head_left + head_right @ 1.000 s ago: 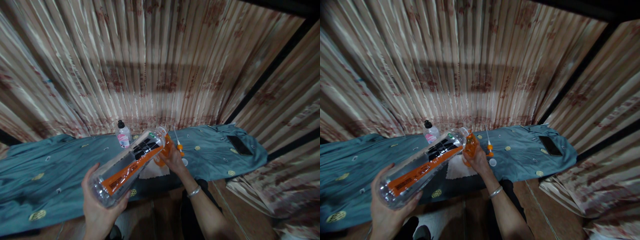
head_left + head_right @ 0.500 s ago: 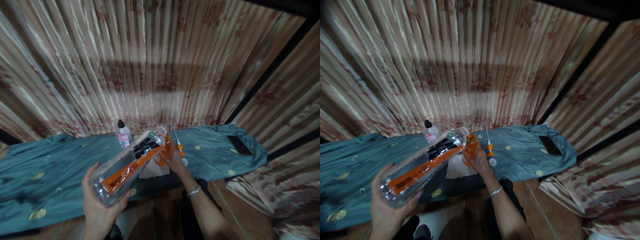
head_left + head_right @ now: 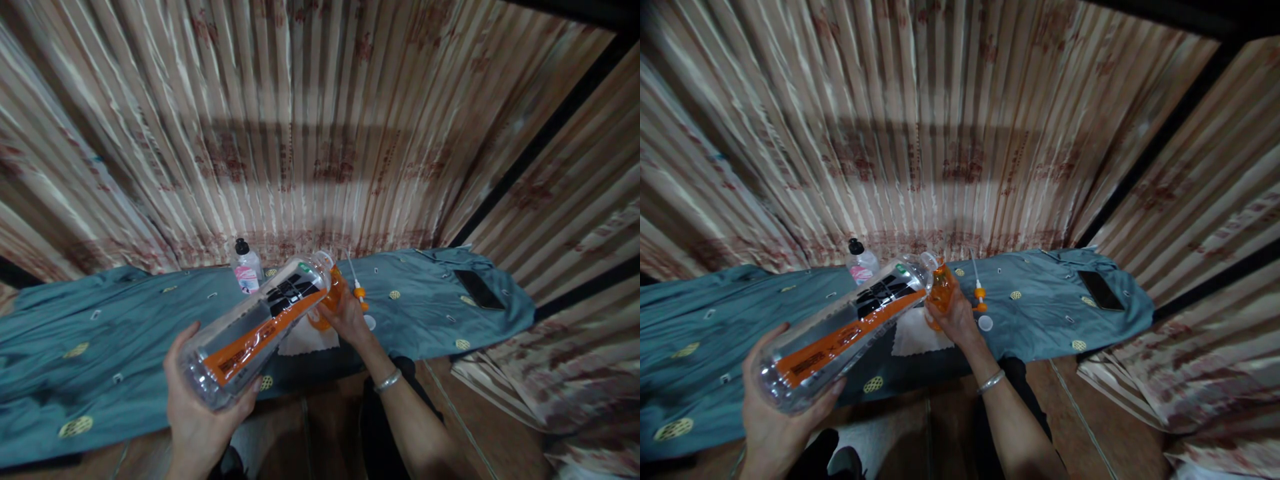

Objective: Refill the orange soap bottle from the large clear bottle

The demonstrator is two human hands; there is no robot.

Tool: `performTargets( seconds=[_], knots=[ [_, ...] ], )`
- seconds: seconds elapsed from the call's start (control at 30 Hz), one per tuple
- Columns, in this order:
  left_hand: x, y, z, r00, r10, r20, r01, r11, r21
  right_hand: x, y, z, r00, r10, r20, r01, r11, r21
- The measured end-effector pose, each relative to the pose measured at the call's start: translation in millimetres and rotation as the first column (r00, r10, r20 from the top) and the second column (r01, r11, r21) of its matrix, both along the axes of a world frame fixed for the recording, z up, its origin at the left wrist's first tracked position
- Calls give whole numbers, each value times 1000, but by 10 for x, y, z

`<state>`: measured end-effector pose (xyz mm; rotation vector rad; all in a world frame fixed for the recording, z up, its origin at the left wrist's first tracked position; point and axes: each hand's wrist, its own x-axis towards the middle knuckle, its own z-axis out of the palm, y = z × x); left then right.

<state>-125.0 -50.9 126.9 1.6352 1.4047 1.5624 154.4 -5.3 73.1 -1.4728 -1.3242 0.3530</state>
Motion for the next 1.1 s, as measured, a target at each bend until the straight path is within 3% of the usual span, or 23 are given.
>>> performTargets(
  seconds=[0.23, 1.1],
  knots=[
    [48, -26, 50, 1000, 10, 18, -11, 1000, 22, -5, -2, 4, 1000, -4, -2, 4, 1000, -1],
    [34, -3, 7, 999, 9, 31, -10, 1000, 20, -27, -27, 64, 1000, -17, 2, 17, 1000, -25]
  ],
)
